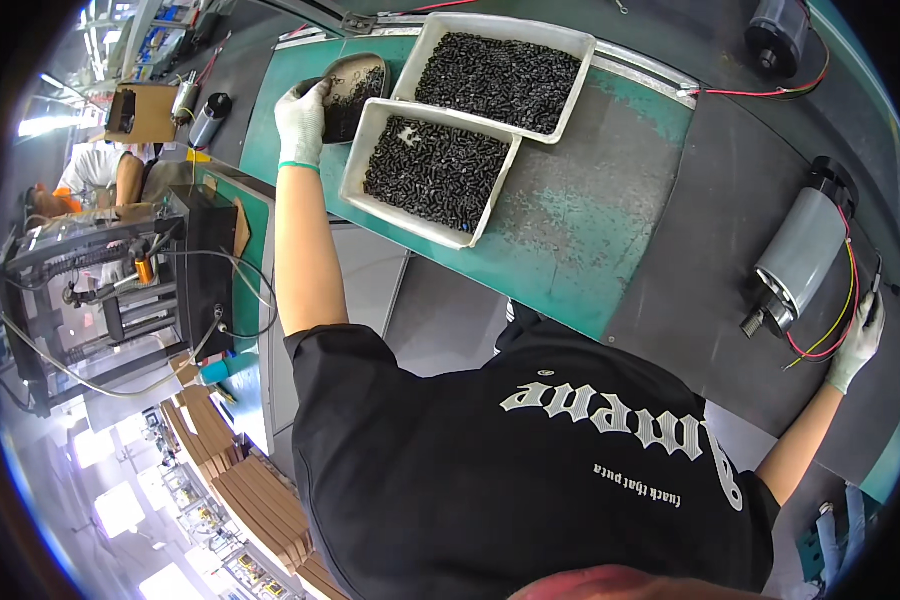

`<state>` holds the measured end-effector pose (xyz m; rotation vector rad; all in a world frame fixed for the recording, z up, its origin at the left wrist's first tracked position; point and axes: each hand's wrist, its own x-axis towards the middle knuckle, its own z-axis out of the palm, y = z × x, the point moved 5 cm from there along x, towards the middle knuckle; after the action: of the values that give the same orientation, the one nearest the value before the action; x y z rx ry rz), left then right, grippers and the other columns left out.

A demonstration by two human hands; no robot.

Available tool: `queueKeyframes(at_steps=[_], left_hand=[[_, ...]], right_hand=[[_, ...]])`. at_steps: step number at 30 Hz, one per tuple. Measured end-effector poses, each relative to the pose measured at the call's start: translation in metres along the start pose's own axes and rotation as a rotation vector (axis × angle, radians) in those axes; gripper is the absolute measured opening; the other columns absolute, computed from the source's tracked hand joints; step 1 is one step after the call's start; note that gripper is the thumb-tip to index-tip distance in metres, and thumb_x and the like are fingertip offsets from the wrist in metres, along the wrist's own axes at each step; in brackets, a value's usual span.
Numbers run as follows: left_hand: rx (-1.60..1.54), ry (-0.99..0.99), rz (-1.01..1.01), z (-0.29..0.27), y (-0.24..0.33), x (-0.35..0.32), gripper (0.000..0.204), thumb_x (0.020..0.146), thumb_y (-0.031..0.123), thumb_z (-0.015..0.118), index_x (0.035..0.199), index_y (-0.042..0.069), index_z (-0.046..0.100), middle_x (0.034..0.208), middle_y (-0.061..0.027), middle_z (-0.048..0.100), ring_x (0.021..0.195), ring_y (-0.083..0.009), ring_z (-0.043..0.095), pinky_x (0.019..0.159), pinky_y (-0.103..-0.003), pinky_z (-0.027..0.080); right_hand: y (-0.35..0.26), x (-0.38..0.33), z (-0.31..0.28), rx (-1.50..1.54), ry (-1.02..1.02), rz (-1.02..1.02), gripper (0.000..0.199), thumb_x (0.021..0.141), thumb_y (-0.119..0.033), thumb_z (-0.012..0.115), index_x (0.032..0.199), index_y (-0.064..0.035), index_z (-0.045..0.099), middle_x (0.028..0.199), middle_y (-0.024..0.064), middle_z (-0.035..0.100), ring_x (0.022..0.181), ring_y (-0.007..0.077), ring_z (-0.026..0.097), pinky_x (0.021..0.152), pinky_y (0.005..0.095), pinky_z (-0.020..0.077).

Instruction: The worker is assembling small electric motors by attaching components and using a power screwdriver and pliers.

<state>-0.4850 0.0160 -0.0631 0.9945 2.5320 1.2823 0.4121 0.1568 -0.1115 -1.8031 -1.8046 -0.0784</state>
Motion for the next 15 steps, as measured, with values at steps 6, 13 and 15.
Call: queueKeyframes(at_steps=[6,13,15], left_hand=[[-0.536,-0.053,-0.207,0.003,0.001,-0.013,0.014,0.086,0.011,0.065,0.096,0.0,0.066,0.077,-0.0062,0.067,0.056,-0.0071,0.052,0.047,-0.021,0.04],[-0.776,-0.024,-0.157,0.011,0.006,-0.014,0.009,0.089,0.005,0.062,0.096,0.0,0.062,0.083,-0.0096,0.066,0.056,-0.0101,0.052,0.047,-0.021,0.042],[-0.81,-0.023,-0.157,0.014,0.006,-0.014,0.008,0.089,0.004,0.061,0.095,0.0,0.061,0.084,-0.0103,0.066,0.056,-0.0105,0.052,0.047,-0.021,0.041]], right_hand=[[-0.005,-0.001,0.0,0.028,-0.002,0.031,0.046,0.096,-0.036,0.055,0.125,0.0007,0.057,0.12,0.0167,0.061,0.109,0.0275,0.059,0.095,0.0342,0.0438],[-0.007,-0.003,-0.002,0.078,0.015,0.036,0.045,0.097,-0.036,0.054,0.125,-0.0005,0.057,0.122,0.0162,0.061,0.111,0.0275,0.059,0.096,0.0346,0.044],[-0.012,-0.002,-0.002,0.08,0.002,0.036,0.045,0.097,-0.035,0.053,0.125,-0.0004,0.057,0.121,0.0159,0.061,0.11,0.0267,0.059,0.096,0.0341,0.044]])
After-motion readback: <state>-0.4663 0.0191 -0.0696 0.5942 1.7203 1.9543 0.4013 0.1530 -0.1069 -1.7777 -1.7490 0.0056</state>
